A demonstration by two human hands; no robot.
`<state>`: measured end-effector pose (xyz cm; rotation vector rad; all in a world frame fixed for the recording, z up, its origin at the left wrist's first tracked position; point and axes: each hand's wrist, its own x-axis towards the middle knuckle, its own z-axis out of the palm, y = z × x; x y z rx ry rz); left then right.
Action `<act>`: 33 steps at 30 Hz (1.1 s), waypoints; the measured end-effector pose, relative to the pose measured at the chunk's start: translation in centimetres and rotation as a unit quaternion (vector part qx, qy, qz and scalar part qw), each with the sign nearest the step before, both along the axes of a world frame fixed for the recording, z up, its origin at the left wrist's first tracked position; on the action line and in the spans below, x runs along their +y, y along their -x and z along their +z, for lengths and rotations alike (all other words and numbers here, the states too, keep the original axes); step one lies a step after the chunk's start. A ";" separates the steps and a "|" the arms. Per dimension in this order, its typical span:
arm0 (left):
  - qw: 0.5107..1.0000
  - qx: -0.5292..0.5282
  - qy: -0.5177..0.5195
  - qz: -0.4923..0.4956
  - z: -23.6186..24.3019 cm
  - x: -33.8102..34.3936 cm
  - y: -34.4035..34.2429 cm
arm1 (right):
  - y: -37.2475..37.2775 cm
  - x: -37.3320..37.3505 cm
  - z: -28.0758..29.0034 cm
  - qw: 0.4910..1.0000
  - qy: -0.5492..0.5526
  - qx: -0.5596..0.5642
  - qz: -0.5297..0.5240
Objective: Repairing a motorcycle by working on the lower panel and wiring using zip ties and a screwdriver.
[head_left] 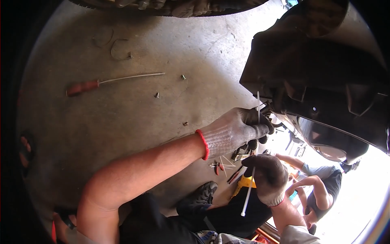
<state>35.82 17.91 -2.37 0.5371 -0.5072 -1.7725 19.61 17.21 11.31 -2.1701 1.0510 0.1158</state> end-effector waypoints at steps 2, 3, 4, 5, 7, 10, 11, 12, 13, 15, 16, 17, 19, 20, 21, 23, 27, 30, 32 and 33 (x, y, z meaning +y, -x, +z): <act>1.000 0.004 -0.001 0.010 -0.2 -0.3 0.1 | 0.1 0.3 0.0 0.996 -0.064 0.001 -0.057; 1.000 0.009 -0.005 0.008 -0.3 -0.5 0.3 | 0.3 0.3 -0.2 0.983 -0.124 -0.048 -0.129; 1.000 0.003 -0.008 0.017 -0.5 -0.6 0.4 | 0.4 0.3 -0.6 0.957 -0.180 -0.089 -0.210; 0.999 -0.002 -0.026 0.023 -0.7 -0.7 0.7 | 0.7 0.3 -0.9 0.919 -0.236 -0.133 -0.287; 0.999 -0.008 -0.021 0.034 -1.3 -0.9 1.0 | 1.1 -0.2 -1.4 0.887 -0.277 -0.155 -0.334; 0.998 -0.013 -0.031 0.055 -2.0 -1.0 1.6 | 1.4 -0.6 -2.0 0.850 -0.305 -0.171 -0.394; 0.998 -0.014 -0.032 0.057 -2.2 -1.1 1.7 | 1.4 -0.6 -2.1 0.846 -0.313 -0.171 -0.396; 0.998 -0.014 -0.031 0.060 -2.4 -1.1 1.8 | 1.4 -0.7 -2.2 0.839 -0.322 -0.173 -0.402; 0.997 -0.019 -0.037 0.060 -2.6 -1.2 1.8 | 1.3 -0.8 -2.3 0.832 -0.332 -0.176 -0.409; 0.996 -0.034 -0.023 0.079 -2.8 -1.2 1.9 | 1.2 -1.1 -2.5 0.830 -0.338 -0.169 -0.410; 0.996 -0.036 -0.021 0.082 -2.9 -1.2 1.9 | 1.2 -1.2 -2.5 0.828 -0.341 -0.169 -0.412; 0.995 -0.039 -0.018 0.087 -2.9 -1.2 1.9 | 1.2 -1.3 -2.6 0.824 -0.343 -0.171 -0.418; 0.996 -0.026 -0.023 0.085 -2.9 -1.3 2.0 | 1.3 -1.5 -2.8 0.817 -0.359 -0.184 -0.412; 0.996 -0.024 -0.028 0.080 -3.0 -1.3 1.9 | 1.3 -1.5 -2.9 0.814 -0.364 -0.189 -0.410; 0.996 -0.023 -0.034 0.074 -2.9 -1.3 1.9 | 1.4 -1.5 -2.9 0.808 -0.373 -0.194 -0.413; 0.997 -0.028 -0.031 0.065 -2.9 -1.2 1.8 | 1.7 -1.5 -2.9 0.804 -0.380 -0.196 -0.413; 0.993 -0.061 -0.016 0.097 -2.1 -1.3 1.7 | 2.1 -1.3 -3.1 0.787 -0.374 -0.221 -0.438; 0.997 0.003 0.007 0.073 -1.4 -1.2 1.4 | 2.6 -1.3 -3.7 0.768 -0.432 -0.249 -0.402; 0.998 -0.009 0.035 0.061 -1.1 -1.2 1.3 | 2.9 -1.2 -3.9 0.729 -0.495 -0.276 -0.384; 0.997 -0.007 0.042 0.058 -1.0 -1.3 1.2 | 3.1 -1.1 -3.9 0.732 -0.487 -0.261 -0.398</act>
